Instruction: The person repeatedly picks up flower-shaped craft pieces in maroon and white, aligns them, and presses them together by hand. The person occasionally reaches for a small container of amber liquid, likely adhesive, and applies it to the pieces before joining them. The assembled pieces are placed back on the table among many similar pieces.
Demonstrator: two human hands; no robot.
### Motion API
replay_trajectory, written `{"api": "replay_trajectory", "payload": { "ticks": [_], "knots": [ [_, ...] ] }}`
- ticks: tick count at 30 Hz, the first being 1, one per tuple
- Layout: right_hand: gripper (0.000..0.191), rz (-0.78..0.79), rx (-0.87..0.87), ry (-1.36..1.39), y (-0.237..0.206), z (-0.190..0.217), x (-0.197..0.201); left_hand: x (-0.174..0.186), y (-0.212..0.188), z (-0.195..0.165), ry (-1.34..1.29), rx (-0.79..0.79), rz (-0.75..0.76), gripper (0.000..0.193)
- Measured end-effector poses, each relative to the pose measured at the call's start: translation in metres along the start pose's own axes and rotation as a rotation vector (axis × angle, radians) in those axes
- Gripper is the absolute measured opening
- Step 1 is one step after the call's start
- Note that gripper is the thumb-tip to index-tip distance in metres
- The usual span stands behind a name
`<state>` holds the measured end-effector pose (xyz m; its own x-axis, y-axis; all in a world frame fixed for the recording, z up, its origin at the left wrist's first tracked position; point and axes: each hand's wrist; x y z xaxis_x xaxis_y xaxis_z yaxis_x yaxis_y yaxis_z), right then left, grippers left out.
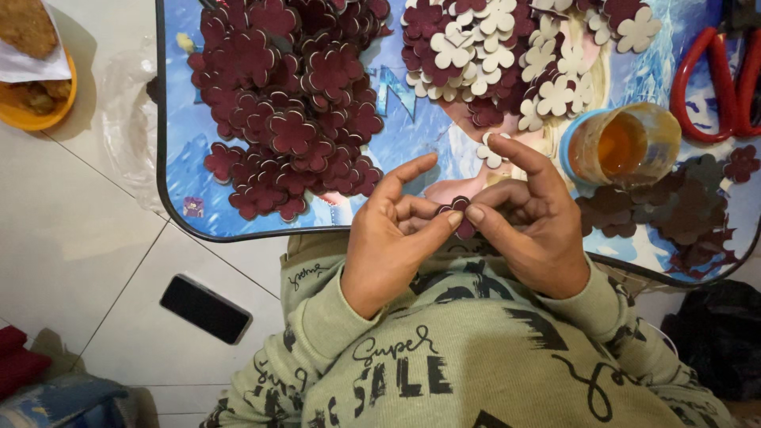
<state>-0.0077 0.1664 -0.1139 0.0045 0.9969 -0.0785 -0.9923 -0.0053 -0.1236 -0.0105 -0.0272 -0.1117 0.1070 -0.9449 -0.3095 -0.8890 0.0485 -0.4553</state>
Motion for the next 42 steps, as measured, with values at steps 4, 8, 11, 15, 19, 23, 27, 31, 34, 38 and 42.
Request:
{"api": "replay_trajectory", "payload": {
  "ticks": [4,8,11,15,19,23,27,31,34,38,42],
  "knots": [
    [0.07,0.007,-0.014,0.014,-0.001,0.0,0.001,0.001,0.0,0.001,-0.011,-0.001,0.006,0.071],
    [0.074,0.008,-0.02,-0.022,-0.002,0.0,0.001,0.002,-0.001,0.002,-0.001,-0.002,0.005,0.071],
    [0.083,0.03,0.009,-0.052,-0.005,-0.001,0.002,0.001,-0.001,0.004,-0.059,-0.004,-0.016,0.07],
    [0.094,0.072,0.084,-0.13,-0.008,-0.009,0.004,0.002,-0.003,0.003,-0.027,-0.063,0.002,0.07],
    [0.101,0.095,0.099,-0.067,-0.012,-0.018,0.01,0.003,-0.007,-0.001,-0.056,-0.057,0.053,0.071],
    [0.109,0.154,0.213,-0.104,-0.01,-0.023,0.012,0.01,-0.012,-0.015,0.034,-0.034,0.079,0.07],
    [0.118,0.206,0.182,0.026,-0.009,-0.02,0.011,0.03,-0.026,-0.04,0.199,-0.193,0.004,0.051],
    [0.116,0.13,0.088,0.114,-0.011,-0.015,0.009,0.062,-0.034,-0.068,0.313,-0.466,-0.322,0.044],
    [0.114,0.142,0.115,0.093,-0.01,-0.016,0.007,0.081,-0.031,-0.078,0.302,-0.545,-0.524,0.045],
    [0.113,0.115,0.091,0.034,-0.011,-0.017,0.004,0.091,-0.02,-0.079,0.476,-0.616,-0.732,0.04],
    [0.112,0.082,0.078,-0.001,-0.013,-0.018,0.004,0.096,-0.012,-0.077,0.734,-0.797,-0.83,0.048]
  ]
}}
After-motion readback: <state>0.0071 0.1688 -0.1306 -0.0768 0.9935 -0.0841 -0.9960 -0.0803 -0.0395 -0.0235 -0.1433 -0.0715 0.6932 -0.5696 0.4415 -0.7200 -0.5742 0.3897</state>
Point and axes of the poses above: each hand's wrist, its own y-axis towards the middle knuckle, its own x-axis out of the back of the hand, z = x × y, and after that the axes turned 11 degrees about -z, right-handed
